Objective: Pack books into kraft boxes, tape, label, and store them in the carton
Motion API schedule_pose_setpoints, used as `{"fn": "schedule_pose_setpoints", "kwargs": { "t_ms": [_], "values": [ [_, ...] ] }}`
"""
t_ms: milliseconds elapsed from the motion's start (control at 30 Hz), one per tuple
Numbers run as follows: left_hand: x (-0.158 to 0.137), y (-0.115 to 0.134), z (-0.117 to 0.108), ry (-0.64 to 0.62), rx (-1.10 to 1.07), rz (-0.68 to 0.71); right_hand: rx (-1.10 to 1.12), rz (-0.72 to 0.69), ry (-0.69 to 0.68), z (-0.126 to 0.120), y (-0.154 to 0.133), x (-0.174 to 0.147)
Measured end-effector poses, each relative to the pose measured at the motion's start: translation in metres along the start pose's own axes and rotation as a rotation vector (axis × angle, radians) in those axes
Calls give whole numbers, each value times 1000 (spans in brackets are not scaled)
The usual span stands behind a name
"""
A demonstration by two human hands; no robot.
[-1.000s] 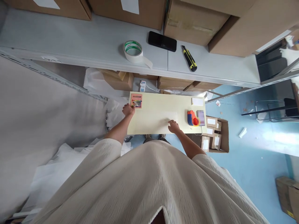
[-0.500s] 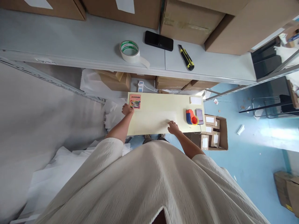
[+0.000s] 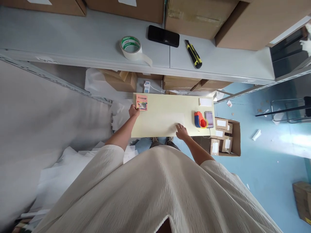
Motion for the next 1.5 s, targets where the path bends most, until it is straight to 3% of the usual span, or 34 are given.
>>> {"fn": "schedule_pose_setpoints", "kwargs": {
  "t_ms": [167,267,400,500,600,900,1133,1300,1500],
  "values": [
    [-25,16,19,46,-338,56,-55,-46,19,1,-2,5],
    [-57,31,54,-26,-563,69,-42,-60,46,-1,-4,9],
    [-116,47,116,-161,-764,-14,46,-60,90,-5,-3,15],
    [-154,53,156,-247,-810,-104,148,-34,131,-7,4,15],
    [-173,55,177,-271,-792,-128,233,11,157,-6,17,13],
    [-179,44,193,-234,-698,-131,438,229,151,2,59,12],
    [-185,31,197,-214,-634,-190,581,387,181,3,69,23],
    [-185,27,188,-219,-376,-95,581,499,235,6,68,28],
    [-192,28,169,-280,42,60,549,483,224,5,63,32]
  ]
}}
Point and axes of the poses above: each hand's wrist, its own x-axis towards the middle knuckle, its own z-axis out of the palm, y = z × x, the point moved 7 cm from there along x, towards the middle knuckle, and after that the axes turned 6 degrees about z, right-handed, at the moved point
